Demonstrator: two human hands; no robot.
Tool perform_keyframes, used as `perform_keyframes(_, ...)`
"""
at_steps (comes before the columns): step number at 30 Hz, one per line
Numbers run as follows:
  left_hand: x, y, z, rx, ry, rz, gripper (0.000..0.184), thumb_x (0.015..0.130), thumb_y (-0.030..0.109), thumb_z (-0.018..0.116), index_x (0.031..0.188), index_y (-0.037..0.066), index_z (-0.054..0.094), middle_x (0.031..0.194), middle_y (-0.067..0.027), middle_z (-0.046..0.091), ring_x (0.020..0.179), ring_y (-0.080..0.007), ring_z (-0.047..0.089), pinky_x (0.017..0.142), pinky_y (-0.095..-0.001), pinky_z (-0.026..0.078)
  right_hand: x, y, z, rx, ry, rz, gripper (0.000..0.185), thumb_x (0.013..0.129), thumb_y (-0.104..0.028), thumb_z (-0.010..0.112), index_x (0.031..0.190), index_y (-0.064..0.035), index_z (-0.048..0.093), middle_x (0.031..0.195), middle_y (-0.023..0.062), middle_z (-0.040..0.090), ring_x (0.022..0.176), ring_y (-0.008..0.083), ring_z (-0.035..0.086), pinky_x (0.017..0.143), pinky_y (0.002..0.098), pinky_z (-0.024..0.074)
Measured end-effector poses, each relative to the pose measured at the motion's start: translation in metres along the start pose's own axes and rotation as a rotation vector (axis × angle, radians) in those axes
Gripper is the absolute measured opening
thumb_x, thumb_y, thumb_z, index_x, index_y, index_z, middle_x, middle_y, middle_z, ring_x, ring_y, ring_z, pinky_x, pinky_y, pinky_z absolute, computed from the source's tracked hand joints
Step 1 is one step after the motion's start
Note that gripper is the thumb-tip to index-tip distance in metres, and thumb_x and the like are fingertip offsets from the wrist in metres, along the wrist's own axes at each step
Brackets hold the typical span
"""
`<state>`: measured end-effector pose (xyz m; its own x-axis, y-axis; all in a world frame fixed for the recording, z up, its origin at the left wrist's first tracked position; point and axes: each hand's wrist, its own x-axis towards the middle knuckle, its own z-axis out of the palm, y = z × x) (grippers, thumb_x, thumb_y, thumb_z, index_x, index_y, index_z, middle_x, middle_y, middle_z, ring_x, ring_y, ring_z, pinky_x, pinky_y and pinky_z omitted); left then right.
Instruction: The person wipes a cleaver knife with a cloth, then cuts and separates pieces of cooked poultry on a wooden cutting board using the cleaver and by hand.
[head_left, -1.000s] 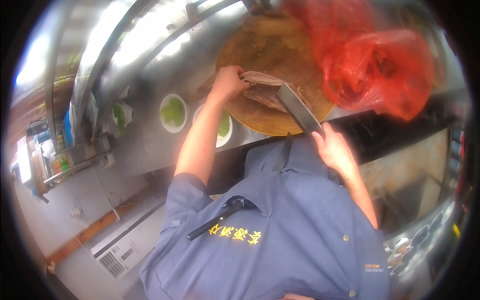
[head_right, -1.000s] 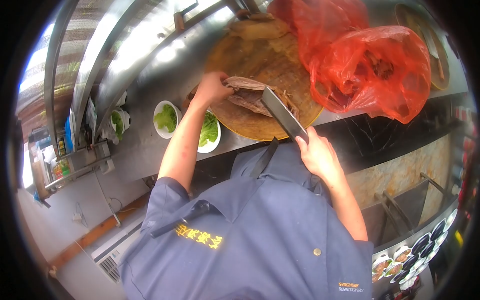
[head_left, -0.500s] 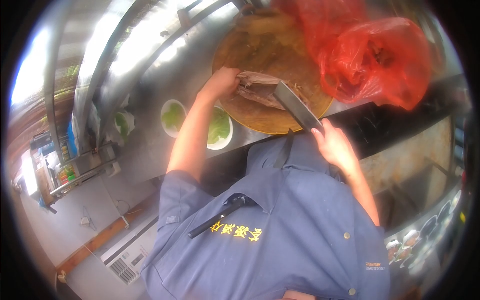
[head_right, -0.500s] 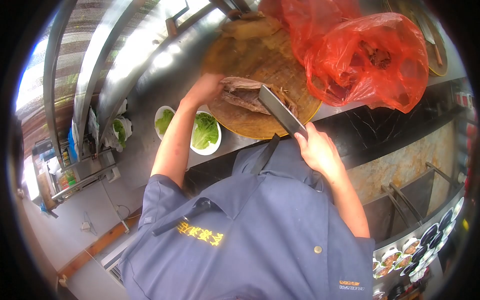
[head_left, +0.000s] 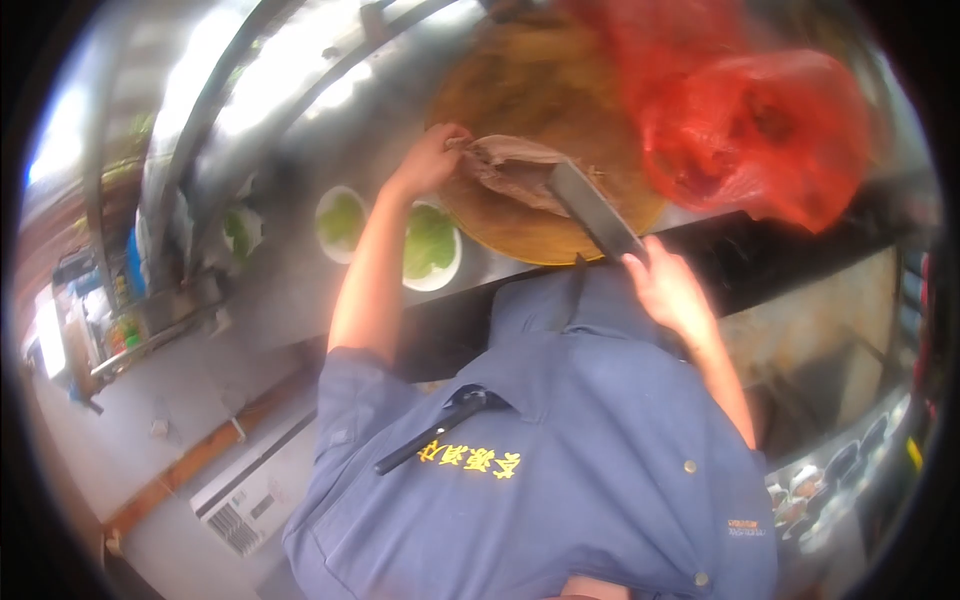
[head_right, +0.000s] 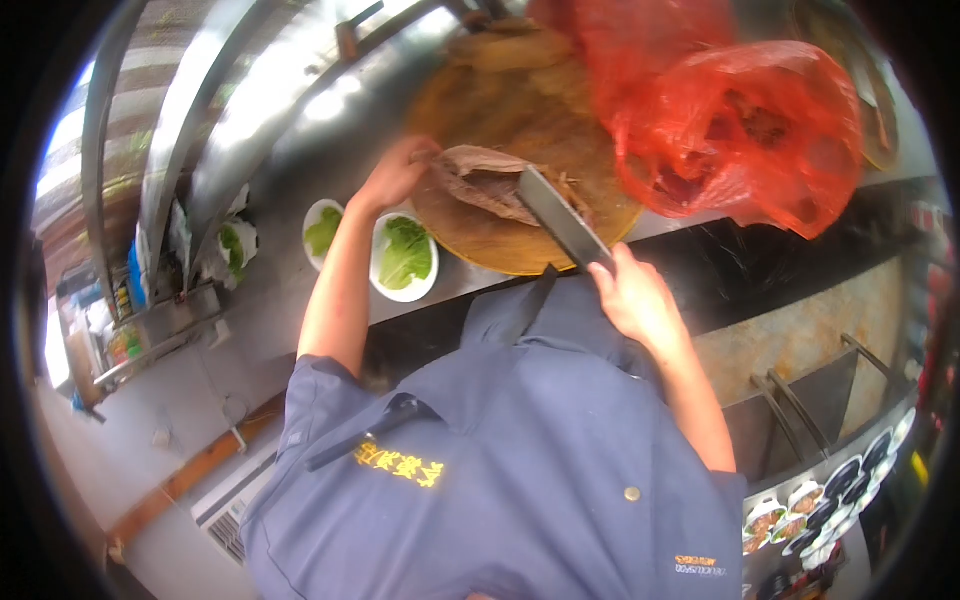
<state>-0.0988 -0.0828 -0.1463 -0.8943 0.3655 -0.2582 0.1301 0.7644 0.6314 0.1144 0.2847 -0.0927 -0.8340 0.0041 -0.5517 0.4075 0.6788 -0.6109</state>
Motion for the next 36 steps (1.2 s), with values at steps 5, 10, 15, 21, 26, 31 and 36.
perform_keyframes(5, 0.01, 0.043, 0.008, 0.128, 0.093, 0.099, 0.026, 0.092, -0.001, 0.05, 0.112, 0.0, 0.067, 0.109, -0.02, 0.069, 0.112, -0.0333, 0.068, 0.099, -0.0432, 0.053, 0.002, 0.01, -0.003, -0.042, -0.081, 0.002, 0.044, 0.107, -0.04, 0.06, 0.117, 0.0031, 0.059, 0.1, 0.0353, 0.072, 0.098, 0.0547, 0.07, 0.086, 0.0608, 0.0549)
perform_keyframes(10, 0.016, 0.205, 0.041, -0.224, -0.515, 0.075, 0.022, 0.098, 0.006, 0.06, 0.117, 0.001, 0.07, 0.106, -0.0113, 0.073, 0.103, -0.0193, 0.068, 0.095, -0.0365, 0.053, 0.004, 0.013, -0.006, -0.007, -0.104, -0.008, 0.043, 0.107, -0.04, 0.059, 0.118, 0.0016, 0.059, 0.102, 0.0342, 0.073, 0.102, 0.0535, 0.07, 0.09, 0.0598, 0.0552)
perform_keyframes(15, 0.1, 0.313, 0.124, -0.446, -0.607, 0.216, 0.046, 0.096, 0.027, 0.083, 0.132, 0.001, 0.07, 0.113, -0.0089, 0.079, 0.105, -0.0153, 0.072, 0.094, -0.0323, 0.058, 0.003, 0.015, -0.003, 0.017, -0.081, -0.024, 0.042, 0.106, -0.04, 0.061, 0.114, 0.0015, 0.06, 0.103, 0.0347, 0.072, 0.103, 0.053, 0.07, 0.092, 0.0603, 0.0543)
perform_keyframes(21, 0.092, 0.305, 0.114, -0.607, -0.172, 0.253, 0.066, 0.094, 0.018, 0.084, 0.15, -0.002, 0.055, 0.125, -0.0155, 0.076, 0.124, -0.0242, 0.07, 0.11, -0.0363, 0.054, 0.001, 0.034, 0.002, -0.079, 0.002, -0.127, 0.037, 0.104, -0.038, 0.063, 0.11, -0.0015, 0.062, 0.089, 0.0305, 0.073, 0.086, 0.0518, 0.072, 0.078, 0.0597, 0.0575)
perform_keyframes(26, 0.007, 0.143, 0.082, -0.415, 0.437, 0.03, 0.025, 0.095, 0.015, 0.079, 0.116, 0.004, 0.075, 0.103, -0.0082, 0.08, 0.091, -0.0178, 0.076, 0.084, -0.0323, 0.06, 0.002, 0.03, -0.001, -0.054, 0.069, -0.13, 0.034, 0.104, -0.036, 0.065, 0.112, -0.003, 0.061, 0.086, 0.0304, 0.072, 0.084, 0.0527, 0.071, 0.075, 0.0612, 0.0558)
perform_keyframes(31, -0.062, 0.034, 0.077, -0.087, 0.562, -0.059, 0.03, 0.09, 0.017, 0.084, 0.114, 0.002, 0.075, 0.108, -0.0124, 0.072, 0.098, -0.0246, 0.072, 0.086, -0.0363, 0.058, -0.003, 0.013, -0.007, -0.023, 0.014, -0.08, 0.037, 0.106, -0.035, 0.063, 0.116, -0.0003, 0.059, 0.091, 0.0334, 0.072, 0.093, 0.0546, 0.07, 0.083, 0.0614, 0.0545)
perform_keyframes(36, -0.052, 0.074, 0.076, 0.224, 0.616, -0.114, 0.047, 0.078, 0.03, 0.091, 0.111, 0.0, 0.075, 0.119, -0.0165, 0.063, 0.118, -0.0393, 0.056, 0.104, -0.0481, 0.049, 0.003, 0.008, 0.001, -0.071, 0.005, -0.092, 0.037, 0.107, -0.035, 0.062, 0.12, -0.0003, 0.058, 0.094, 0.0345, 0.072, 0.096, 0.0557, 0.069, 0.084, 0.0611, 0.0544)
